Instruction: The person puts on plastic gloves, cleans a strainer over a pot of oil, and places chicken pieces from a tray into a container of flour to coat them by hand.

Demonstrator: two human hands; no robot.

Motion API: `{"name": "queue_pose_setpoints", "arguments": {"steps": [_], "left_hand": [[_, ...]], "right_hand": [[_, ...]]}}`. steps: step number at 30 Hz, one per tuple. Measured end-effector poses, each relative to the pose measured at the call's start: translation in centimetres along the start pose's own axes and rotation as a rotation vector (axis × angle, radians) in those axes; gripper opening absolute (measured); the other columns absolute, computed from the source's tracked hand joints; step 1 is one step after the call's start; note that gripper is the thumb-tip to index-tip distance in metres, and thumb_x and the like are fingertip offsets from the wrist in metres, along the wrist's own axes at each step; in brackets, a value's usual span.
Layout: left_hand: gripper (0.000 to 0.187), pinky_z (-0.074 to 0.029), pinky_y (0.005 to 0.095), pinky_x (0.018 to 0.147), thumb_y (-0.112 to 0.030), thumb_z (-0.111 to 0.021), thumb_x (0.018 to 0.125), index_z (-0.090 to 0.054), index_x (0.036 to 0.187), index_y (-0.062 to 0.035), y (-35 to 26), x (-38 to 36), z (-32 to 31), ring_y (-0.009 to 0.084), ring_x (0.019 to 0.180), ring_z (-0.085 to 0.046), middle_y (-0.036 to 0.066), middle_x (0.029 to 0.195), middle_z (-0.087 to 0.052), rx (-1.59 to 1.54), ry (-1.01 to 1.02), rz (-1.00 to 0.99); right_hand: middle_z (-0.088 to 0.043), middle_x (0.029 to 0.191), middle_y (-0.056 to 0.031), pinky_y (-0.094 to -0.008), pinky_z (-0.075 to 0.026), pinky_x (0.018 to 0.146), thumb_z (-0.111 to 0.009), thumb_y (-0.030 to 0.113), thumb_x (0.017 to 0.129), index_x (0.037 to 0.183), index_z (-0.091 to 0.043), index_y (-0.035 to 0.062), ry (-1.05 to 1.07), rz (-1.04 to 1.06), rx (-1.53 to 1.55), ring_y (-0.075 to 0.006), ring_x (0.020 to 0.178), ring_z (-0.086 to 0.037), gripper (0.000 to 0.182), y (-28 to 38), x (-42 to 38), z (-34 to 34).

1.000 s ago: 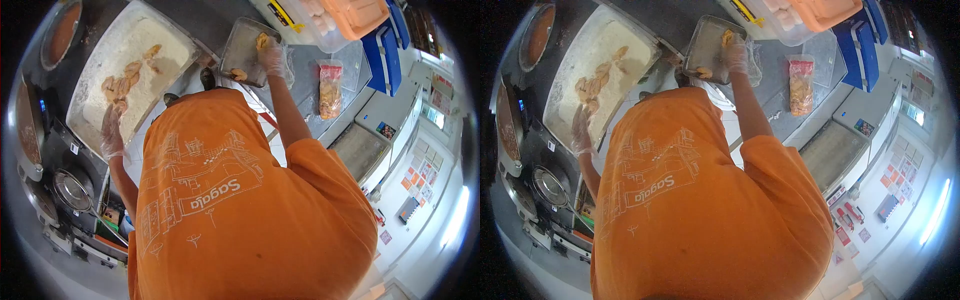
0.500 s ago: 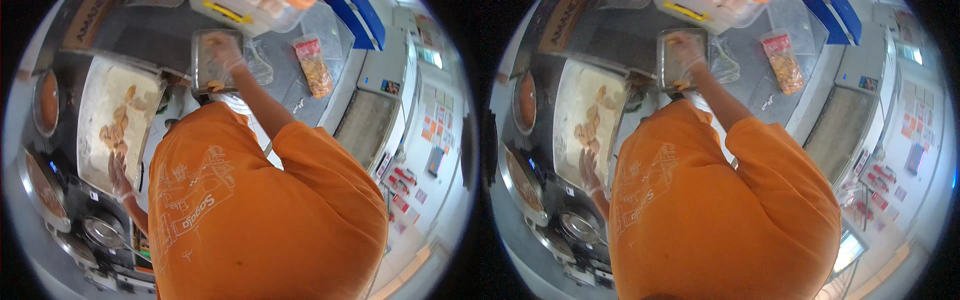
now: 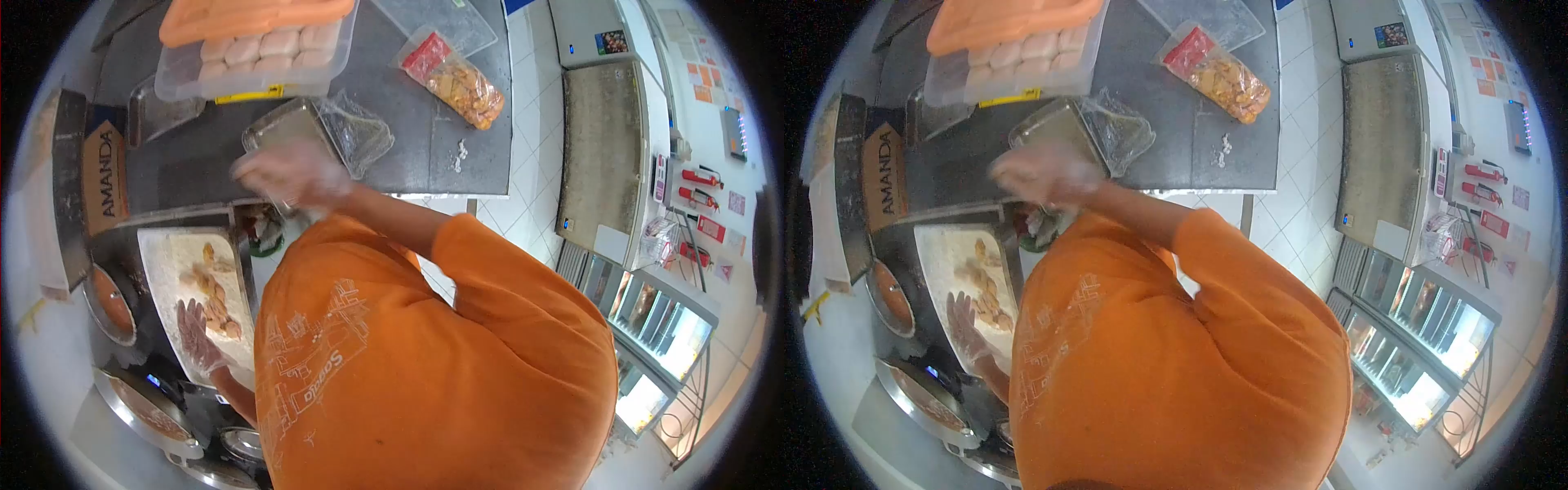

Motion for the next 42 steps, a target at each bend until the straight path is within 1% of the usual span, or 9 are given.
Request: {"name": "queue_pose_setpoints", "arguments": {"steps": [3,10,12,15,19,21,26,28,42], "left_hand": [[0.059,-0.035,0.0455,0.108,-0.041,-0.052,0.099,-0.042,0.145,-0.0062,0.0,1.4,-1.2,0.0321,0.127,-0.052,0.019,0.137,-0.053,-0.027,0.003,-0.009],[0.084,-0.025,0.0436,0.114,-0.053,-0.058,0.086,-0.037,0.147,0.0001,-7.8,3.9,-7.9,0.0318,0.132,-0.045,0.022,0.138,-0.052,-0.083,0.314,-0.095],[0.083,-0.025,0.0437,0.114,-0.053,-0.058,0.086,-0.038,0.146,0.0002,-11.2,4.2,-9.7,0.0317,0.132,-0.045,0.022,0.138,-0.051,-0.066,0.344,-0.141],[0.059,-0.034,0.0435,0.112,-0.035,-0.053,0.097,-0.043,0.144,-0.0024,-14.7,4.9,-13.3,0.0310,0.128,-0.051,0.020,0.139,-0.051,0.026,0.309,-0.180],[0.058,-0.037,0.0391,0.111,-0.037,-0.053,0.099,-0.040,0.145,-0.0046,-17.4,3.2,-26.7,0.0310,0.130,-0.049,0.022,0.144,-0.045,0.271,0.727,-0.345],[0.057,-0.039,0.0370,0.108,-0.029,-0.062,0.096,-0.044,0.142,-0.0006,-21.7,-0.9,-34.4,0.0260,0.126,-0.053,0.018,0.134,-0.057,0.417,0.895,-0.310],[0.066,-0.048,0.0376,0.095,-0.037,-0.076,0.084,-0.051,0.133,-0.0023,-31.6,-8.0,-44.0,0.0278,0.119,-0.059,0.017,0.129,-0.060,0.252,0.719,-1.140],[0.061,-0.049,0.0362,0.090,-0.039,-0.080,0.080,-0.058,0.121,0.0007,-30.3,-9.6,-47.2,0.0254,0.107,-0.064,0.015,0.116,-0.066,0.203,1.234,-0.802],[0.037,-0.049,0.0401,0.080,-0.032,-0.068,0.088,-0.063,0.110,-0.0021,-28.9,-11.5,-42.9,0.0348,0.090,-0.065,0.017,0.096,-0.068,0.170,1.046,-0.781]], "right_hand": [[-0.068,0.094,-0.0112,-0.0417,-0.051,0.078,-0.074,0.013,0.072,0.101,-0.068,0.0094,-0.378,-0.241,-0.472,-0.0324,0.087,-0.065,0.030,-12.8,-6.9,11.9],[-0.067,0.101,-0.0118,-0.0427,-0.040,0.100,-0.066,0.025,0.080,0.098,-0.068,0.0096,-0.565,-0.399,-1.443,-0.0307,0.103,-0.060,0.024,-23.8,-9.5,25.4],[-0.067,0.095,-0.0121,-0.0448,-0.044,0.088,-0.059,0.021,0.085,0.096,-0.064,0.0084,-0.304,-0.607,-1.211,-0.0320,0.096,-0.062,0.018,-29.9,-10.2,26.0],[-0.067,0.094,-0.0136,-0.0464,-0.047,0.083,-0.055,0.017,0.089,0.098,-0.065,0.0062,-0.632,-0.888,-0.988,-0.0350,0.094,-0.062,0.017,-28.3,-13.1,29.0],[-0.066,0.089,-0.0161,-0.0437,-0.051,0.079,-0.058,0.022,0.093,0.111,-0.066,0.0027,-1.057,-0.467,-0.144,-0.0383,0.085,-0.063,0.028,-16.6,-18.2,33.1],[-0.065,0.105,-0.0139,-0.0411,-0.049,0.087,-0.059,0.021,0.095,0.120,-0.063,0.0028,-1.019,-0.252,-0.964,-0.0330,0.096,-0.063,0.031,-11.1,-20.9,31.0],[-0.060,0.108,-0.0117,-0.0377,-0.044,0.093,-0.055,0.023,0.099,0.114,-0.062,0.0006,-0.810,-0.322,-0.211,-0.0273,0.102,-0.056,0.027,-3.3,-15.1,25.8],[-0.062,0.091,-0.0106,-0.0388,-0.045,0.086,-0.051,0.019,0.101,0.101,-0.064,-0.0017,-0.935,-0.229,-0.064,-0.0297,0.087,-0.057,0.025,0.8,-12.8,25.3],[-0.049,0.070,0.0066,-0.0240,-0.035,0.056,-0.052,0.037,0.102,0.074,-0.054,0.0084,-1.259,-0.406,0.511,-0.0046,0.065,-0.042,0.040,3.7,-11.7,24.3]]}}
Point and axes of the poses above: each hand's wrist, its own x-axis towards the middle knuckle, its own z-axis out of the back of the hand, y = z × x, the point moved 9 cm from there along x, towards the middle knuckle
